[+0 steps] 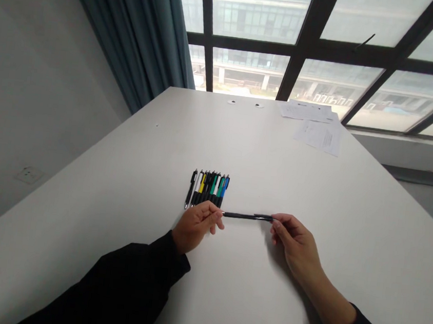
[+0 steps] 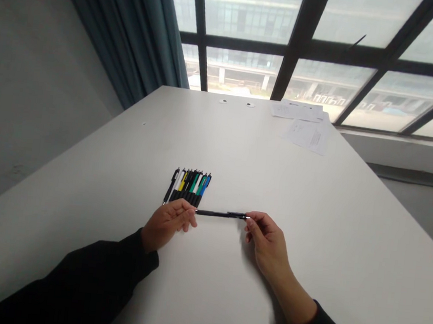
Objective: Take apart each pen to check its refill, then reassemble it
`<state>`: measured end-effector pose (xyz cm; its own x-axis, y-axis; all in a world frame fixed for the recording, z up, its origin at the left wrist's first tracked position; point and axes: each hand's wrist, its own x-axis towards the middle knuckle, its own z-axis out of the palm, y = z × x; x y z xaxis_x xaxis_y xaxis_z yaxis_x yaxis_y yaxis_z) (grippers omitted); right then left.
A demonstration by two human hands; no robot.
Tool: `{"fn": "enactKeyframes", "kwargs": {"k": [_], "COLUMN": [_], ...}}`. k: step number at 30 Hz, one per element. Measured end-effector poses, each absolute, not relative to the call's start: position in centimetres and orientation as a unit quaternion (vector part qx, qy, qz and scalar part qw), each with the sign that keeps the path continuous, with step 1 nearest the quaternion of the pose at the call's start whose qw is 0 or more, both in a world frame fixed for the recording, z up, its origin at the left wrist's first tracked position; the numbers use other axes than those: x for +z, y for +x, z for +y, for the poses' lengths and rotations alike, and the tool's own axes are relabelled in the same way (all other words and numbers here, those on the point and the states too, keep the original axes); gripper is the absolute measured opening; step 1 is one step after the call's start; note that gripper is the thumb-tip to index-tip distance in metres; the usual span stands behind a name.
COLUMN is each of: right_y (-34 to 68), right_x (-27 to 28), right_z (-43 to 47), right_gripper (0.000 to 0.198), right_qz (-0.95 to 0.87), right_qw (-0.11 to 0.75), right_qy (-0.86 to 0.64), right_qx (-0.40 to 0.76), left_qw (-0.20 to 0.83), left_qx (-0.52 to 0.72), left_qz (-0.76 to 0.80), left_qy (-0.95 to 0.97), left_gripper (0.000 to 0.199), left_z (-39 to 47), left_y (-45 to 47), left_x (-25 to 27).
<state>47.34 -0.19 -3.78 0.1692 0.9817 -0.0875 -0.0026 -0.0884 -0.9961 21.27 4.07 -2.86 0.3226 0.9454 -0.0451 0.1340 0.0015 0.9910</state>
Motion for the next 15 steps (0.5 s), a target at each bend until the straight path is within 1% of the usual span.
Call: {"fn": "enactKeyframes", "kwargs": {"k": [11,15], "right_y": [47.38,47.58], "right_x": [-3.23,-3.5], "right_z": [-0.51,-0.51], "right_gripper": [0.036,0.034], "right_qz": [-0.449,-0.462], "right_qw": [0.484,0.476], "right_qy": [-0.6,-0.599], "right_qx": [0.452,0.449], "left_qw": [0.527,0.516], "left_qx": [0.343,0.336], "left_qz": [0.463,0.471], "left_qy": [0.625,0.632], "left_gripper": [0.032,0.032], "left_z": [4.14,4.1], "left_y": [21.24,21.17], "left_x": [-2.45,-2.28]}}
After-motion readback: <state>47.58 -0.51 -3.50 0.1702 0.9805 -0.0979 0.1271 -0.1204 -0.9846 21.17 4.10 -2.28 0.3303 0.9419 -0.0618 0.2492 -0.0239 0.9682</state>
